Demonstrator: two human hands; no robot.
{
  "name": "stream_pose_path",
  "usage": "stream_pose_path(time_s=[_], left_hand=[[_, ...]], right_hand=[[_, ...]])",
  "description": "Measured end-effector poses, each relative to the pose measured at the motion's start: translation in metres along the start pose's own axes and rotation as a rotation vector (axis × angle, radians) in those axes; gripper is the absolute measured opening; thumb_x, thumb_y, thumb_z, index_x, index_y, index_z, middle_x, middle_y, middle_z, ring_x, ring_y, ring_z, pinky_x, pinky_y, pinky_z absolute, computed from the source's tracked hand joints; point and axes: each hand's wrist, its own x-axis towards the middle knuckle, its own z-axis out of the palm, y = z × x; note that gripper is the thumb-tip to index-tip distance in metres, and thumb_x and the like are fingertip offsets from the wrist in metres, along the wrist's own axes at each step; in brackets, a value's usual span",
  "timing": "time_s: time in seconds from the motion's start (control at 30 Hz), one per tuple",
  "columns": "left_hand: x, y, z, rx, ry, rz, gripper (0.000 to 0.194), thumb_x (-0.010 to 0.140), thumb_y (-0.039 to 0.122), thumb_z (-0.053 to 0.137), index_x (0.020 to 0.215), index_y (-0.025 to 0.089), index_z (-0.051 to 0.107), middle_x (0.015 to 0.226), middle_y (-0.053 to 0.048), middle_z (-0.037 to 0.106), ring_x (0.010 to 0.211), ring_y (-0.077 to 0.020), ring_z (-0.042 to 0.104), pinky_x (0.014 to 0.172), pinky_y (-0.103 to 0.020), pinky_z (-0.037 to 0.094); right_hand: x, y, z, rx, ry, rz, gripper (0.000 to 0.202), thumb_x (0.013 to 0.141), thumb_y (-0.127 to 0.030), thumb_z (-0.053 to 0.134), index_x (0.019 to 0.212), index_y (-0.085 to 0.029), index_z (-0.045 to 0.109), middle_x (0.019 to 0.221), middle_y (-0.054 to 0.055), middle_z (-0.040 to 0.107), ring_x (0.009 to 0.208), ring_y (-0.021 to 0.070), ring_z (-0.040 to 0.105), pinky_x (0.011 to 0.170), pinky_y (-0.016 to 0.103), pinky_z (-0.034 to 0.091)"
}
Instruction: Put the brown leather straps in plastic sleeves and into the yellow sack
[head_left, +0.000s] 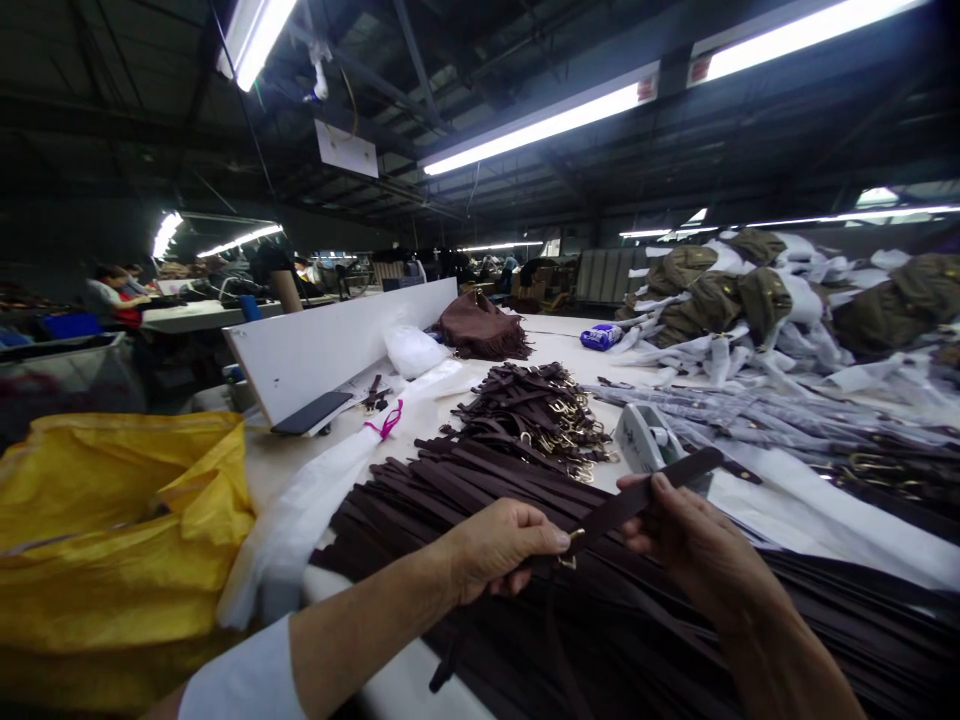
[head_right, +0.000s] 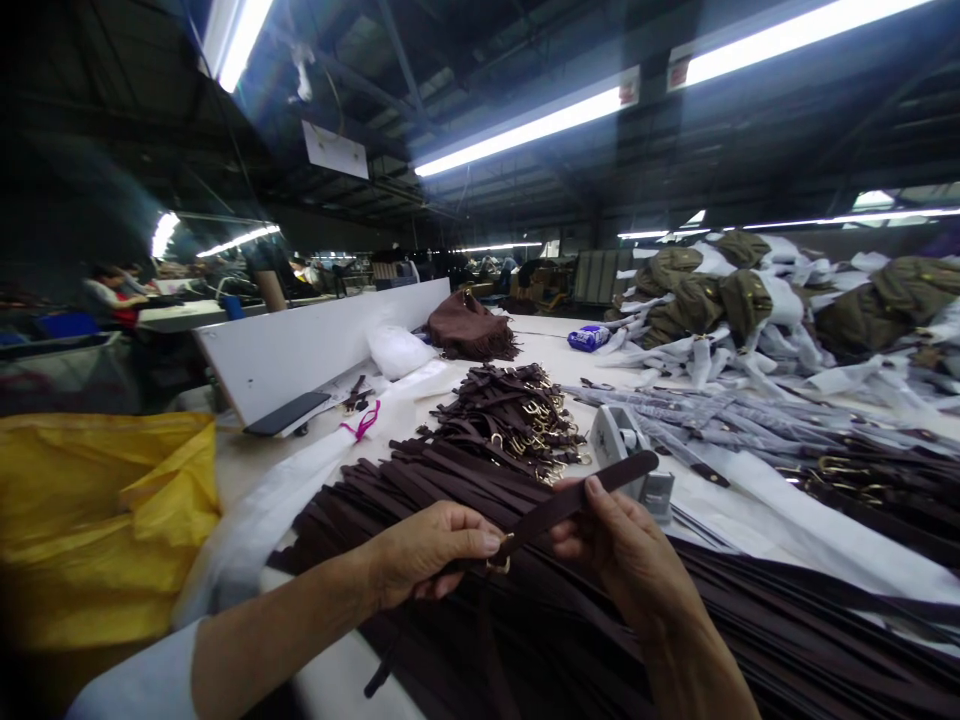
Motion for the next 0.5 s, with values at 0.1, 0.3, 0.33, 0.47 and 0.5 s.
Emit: stream_pose_path(time_s=[0.1, 0.3, 0.33, 0.47, 0.5], left_hand=[[-0.0007, 0.0019, 0.0021, -0.003, 0.013, -0.004, 0.037, 0.069, 0.048, 0.058, 0.082, 0.014, 0.060, 0.037, 0.009, 0.039, 0.028, -0.0033, 0.028, 0.030, -0.015, 0.015], [-0.0014, 0.0047, 0.0073, -0.037, 0.042, -0.031, 0.030, 0.068, 0.045, 0.060, 0.067, 0.016, 0.051, 0.032, 0.010, 0.035, 0.025, -0.0025, 0.025, 0.030, -0.015, 0.013], [-0.0010, 0.0046, 0.0078, -0.035, 0.043, -0.031, 0.029, 0.068, 0.044, 0.060, 0.066, 0.016, 0.050, 0.033, 0.011, 0.034, 0.025, -0.0025, 0.025, 0.030, -0.015, 0.012], [0.0017, 0.0030, 0.0089, -0.024, 0.069, -0.008, 0.028, 0.068, 0.043, 0.059, 0.064, 0.017, 0.048, 0.037, 0.011, 0.034, 0.026, -0.0026, 0.025, 0.029, -0.016, 0.013], [0.0027, 0.0022, 0.0091, -0.011, 0.076, 0.003, 0.029, 0.068, 0.043, 0.059, 0.063, 0.017, 0.047, 0.038, 0.010, 0.034, 0.027, -0.0027, 0.026, 0.029, -0.016, 0.013]], right_hand=[[-0.0005, 0.0004, 0.0010, 0.000, 0.002, 0.002, 0.025, 0.078, -0.036, 0.066, 0.088, -0.013, 0.068, 0.063, 0.007, 0.066, 0.057, 0.0132, 0.062, 0.052, 0.018, 0.054], [-0.0029, 0.0009, 0.0042, 0.005, 0.006, 0.008, 0.027, 0.079, -0.037, 0.065, 0.088, -0.013, 0.068, 0.063, 0.008, 0.066, 0.055, 0.0133, 0.062, 0.051, 0.018, 0.052], [-0.0034, 0.0006, 0.0039, 0.001, 0.006, 0.010, 0.027, 0.079, -0.038, 0.064, 0.088, -0.013, 0.068, 0.062, 0.008, 0.066, 0.054, 0.0132, 0.062, 0.051, 0.018, 0.052], [-0.0057, -0.0004, 0.0033, -0.028, 0.003, 0.009, 0.028, 0.080, -0.038, 0.063, 0.089, -0.013, 0.068, 0.063, 0.008, 0.067, 0.055, 0.0134, 0.062, 0.052, 0.019, 0.052], [-0.0066, -0.0006, 0.0040, -0.037, 0.001, 0.005, 0.028, 0.081, -0.039, 0.062, 0.090, -0.013, 0.067, 0.064, 0.008, 0.067, 0.056, 0.0134, 0.062, 0.053, 0.019, 0.051]])
